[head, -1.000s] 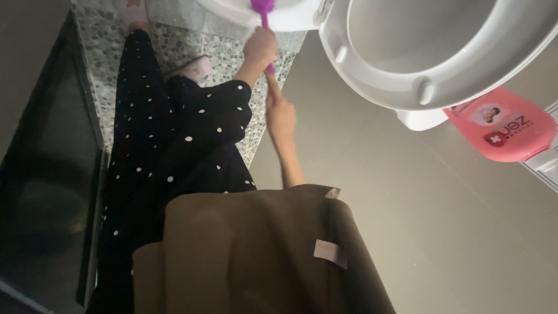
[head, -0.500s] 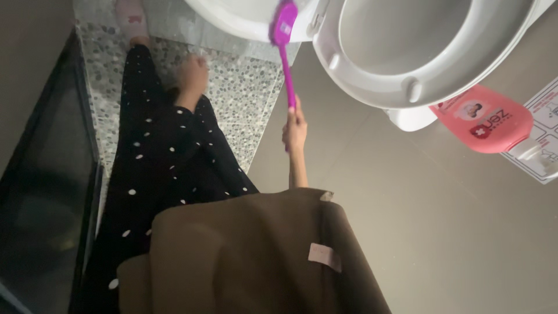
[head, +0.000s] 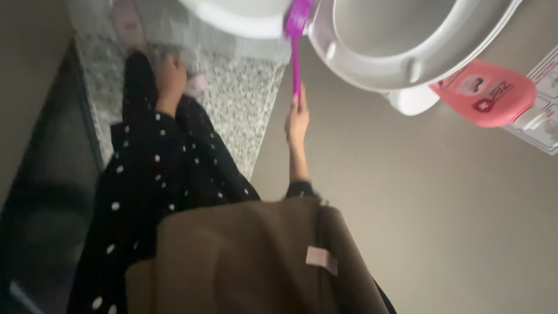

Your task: The person scrubs the interior of a toilet bowl using a brush and then rinses the area with a handheld bidet sprayer.

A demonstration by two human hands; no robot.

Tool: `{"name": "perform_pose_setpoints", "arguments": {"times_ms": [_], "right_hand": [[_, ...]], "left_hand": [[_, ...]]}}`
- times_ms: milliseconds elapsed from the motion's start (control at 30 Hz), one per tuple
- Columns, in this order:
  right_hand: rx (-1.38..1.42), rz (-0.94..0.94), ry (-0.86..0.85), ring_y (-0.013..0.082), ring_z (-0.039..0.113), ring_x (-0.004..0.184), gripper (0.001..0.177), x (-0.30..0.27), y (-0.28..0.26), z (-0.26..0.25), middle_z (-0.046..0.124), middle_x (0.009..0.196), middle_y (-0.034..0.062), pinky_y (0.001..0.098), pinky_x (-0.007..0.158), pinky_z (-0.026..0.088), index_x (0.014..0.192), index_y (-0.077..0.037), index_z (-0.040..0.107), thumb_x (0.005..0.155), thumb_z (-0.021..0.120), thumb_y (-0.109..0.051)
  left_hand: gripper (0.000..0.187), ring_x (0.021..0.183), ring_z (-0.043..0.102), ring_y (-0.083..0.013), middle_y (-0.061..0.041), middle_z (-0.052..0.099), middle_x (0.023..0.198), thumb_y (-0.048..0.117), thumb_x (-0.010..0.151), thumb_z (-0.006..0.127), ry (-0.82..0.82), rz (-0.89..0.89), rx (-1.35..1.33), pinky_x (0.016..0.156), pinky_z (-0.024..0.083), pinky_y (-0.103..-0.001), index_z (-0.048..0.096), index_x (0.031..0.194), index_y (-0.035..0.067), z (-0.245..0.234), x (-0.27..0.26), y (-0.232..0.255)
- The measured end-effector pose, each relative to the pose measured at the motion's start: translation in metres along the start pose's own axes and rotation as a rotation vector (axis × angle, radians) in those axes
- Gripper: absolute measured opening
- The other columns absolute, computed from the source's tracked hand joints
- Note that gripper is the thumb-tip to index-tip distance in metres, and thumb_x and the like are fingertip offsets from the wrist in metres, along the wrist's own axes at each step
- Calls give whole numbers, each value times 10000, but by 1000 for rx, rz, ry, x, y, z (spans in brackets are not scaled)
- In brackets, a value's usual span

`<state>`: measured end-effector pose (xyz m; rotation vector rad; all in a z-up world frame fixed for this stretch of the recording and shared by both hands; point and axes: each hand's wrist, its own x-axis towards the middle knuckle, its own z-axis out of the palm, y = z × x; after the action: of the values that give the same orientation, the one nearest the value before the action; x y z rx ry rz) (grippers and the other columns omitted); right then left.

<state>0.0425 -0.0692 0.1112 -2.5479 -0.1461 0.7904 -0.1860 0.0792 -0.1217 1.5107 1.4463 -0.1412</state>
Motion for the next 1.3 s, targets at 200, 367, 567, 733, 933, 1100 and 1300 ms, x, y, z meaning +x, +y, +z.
{"name": "perform_pose_setpoints", "arguments": {"times_ms": [200, 367, 567, 733, 933, 1100, 1300], "right_hand": [[-233, -407, 153, 258, 568, 856, 370, 7, 5, 0, 623, 1047, 173, 362, 724, 485, 1407, -194, 430, 1072, 425, -352], [-196, -159, 66, 193, 599, 811, 436, 27, -13, 1, 632, 1090, 182, 324, 724, 489, 1398, -222, 440, 991, 411, -375], [-99, 184, 69, 263, 618, 676, 438, -34, 0, 0, 643, 1169, 106, 383, 586, 499, 1354, -302, 430, 927, 392, -391], [-479, -109, 155, 357, 637, 601, 451, 82, -45, 19, 645, 721, 198, 462, 530, 448, 1382, -334, 394, 947, 360, -449], [-328, -347, 178, 351, 670, 635, 408, 45, -26, 24, 668, 917, 181, 456, 529, 502, 1369, -340, 360, 980, 371, -459], [-397, -13, 205, 372, 633, 585, 402, 4, -31, 21, 672, 753, 164, 485, 502, 460, 1355, -370, 377, 956, 381, -416], [-803, -210, 254, 370, 629, 575, 443, 124, -96, 41, 621, 585, 152, 481, 500, 474, 1368, -417, 318, 942, 437, -436]], "left_hand": [[372, 861, 590, -444, -251, 631, 893, 355, 964, 454, 9, -26, 35, 768, 445, -502, 568, 994, 3, -26, 11, -25], [367, 884, 590, -437, -234, 644, 925, 352, 971, 449, 49, -45, 2, 770, 448, -504, 562, 986, 4, -42, 11, -33], [354, 882, 574, -456, -264, 621, 900, 360, 961, 466, -7, -130, -26, 783, 436, -509, 566, 1016, 25, -66, 2, -31], [349, 852, 586, -444, -203, 665, 852, 360, 964, 445, -7, -118, -31, 770, 423, -535, 555, 995, 30, -67, 10, -40], [353, 787, 648, -343, -149, 647, 823, 387, 927, 452, -92, -267, -217, 757, 484, -444, 528, 986, 47, -79, 8, -19], [345, 832, 618, -343, -126, 659, 820, 386, 942, 475, -8, -174, -47, 760, 442, -465, 567, 955, 53, -83, 23, -38], [356, 850, 601, -368, -138, 654, 826, 393, 954, 483, 53, -104, 76, 758, 443, -475, 600, 942, 57, -79, 47, -56]]}}
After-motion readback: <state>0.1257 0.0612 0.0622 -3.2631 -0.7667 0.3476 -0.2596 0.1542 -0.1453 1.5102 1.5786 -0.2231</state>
